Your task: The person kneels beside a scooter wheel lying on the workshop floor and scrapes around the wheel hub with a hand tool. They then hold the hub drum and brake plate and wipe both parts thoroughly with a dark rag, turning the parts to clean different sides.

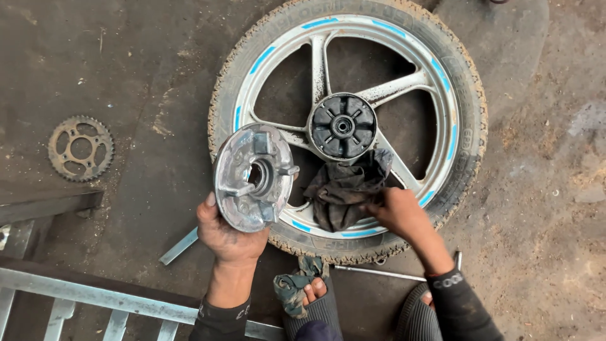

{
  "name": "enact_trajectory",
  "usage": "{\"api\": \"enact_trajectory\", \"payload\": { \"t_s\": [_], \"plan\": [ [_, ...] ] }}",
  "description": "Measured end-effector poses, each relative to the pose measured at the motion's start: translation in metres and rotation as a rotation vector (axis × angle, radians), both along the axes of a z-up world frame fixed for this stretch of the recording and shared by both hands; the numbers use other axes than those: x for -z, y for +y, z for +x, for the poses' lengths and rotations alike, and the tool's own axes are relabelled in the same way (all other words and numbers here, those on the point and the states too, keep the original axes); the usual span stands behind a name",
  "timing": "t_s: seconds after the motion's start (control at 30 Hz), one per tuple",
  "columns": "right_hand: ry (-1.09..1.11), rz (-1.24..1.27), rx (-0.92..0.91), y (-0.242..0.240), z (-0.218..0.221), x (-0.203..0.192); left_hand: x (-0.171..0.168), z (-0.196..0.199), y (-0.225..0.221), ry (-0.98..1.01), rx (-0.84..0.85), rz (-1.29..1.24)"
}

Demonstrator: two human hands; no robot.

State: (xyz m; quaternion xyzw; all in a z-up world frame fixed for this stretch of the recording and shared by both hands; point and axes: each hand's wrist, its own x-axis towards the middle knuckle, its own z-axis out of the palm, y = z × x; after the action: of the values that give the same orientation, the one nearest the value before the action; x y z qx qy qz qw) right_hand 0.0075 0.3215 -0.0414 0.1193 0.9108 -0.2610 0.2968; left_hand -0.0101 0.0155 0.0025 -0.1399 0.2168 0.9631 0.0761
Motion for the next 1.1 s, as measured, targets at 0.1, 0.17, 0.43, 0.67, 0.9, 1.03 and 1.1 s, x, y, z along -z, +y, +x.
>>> {"api": "enact_trajectory", "payload": {
  "t_s": [0.1, 0.17, 0.43, 0.67, 0.9, 1.03, 1.1],
  "plan": [
    [-0.072, -0.031, 0.093, -0.031, 0.005, 0.004, 0.001, -0.002, 0.005, -0.028, -0.042, -0.043],
    [-0.116, 0.0, 0.116, -0.044, 0.013, 0.01, -0.01, -0.007, 0.013, -0.039, -0.069, -0.066],
    [0.524, 0.073, -0.09, -0.044, 0.033, 0.061, -0.035, -0.014, 0.024, 0.007, -0.045, -0.058],
    [0.583, 0.001, -0.017, -0.035, 0.005, -0.087, 0.036, 0.022, 0.002, -0.056, -0.035, 0.095],
    [0.558, -0.798, 0.569, -0.032, 0.021, -0.155, -0.023, 0.006, 0.029, 0.16, 0.195, 0.244],
    [0.644, -0.844, 0.691, -0.043, 0.039, -0.151, -0.027, 0.008, 0.031, 0.238, 0.199, 0.247],
    [0.649, -0.811, 0.605, -0.057, 0.041, -0.161, -0.029, 0.007, 0.03, 0.26, 0.206, 0.249]
  ]
}}
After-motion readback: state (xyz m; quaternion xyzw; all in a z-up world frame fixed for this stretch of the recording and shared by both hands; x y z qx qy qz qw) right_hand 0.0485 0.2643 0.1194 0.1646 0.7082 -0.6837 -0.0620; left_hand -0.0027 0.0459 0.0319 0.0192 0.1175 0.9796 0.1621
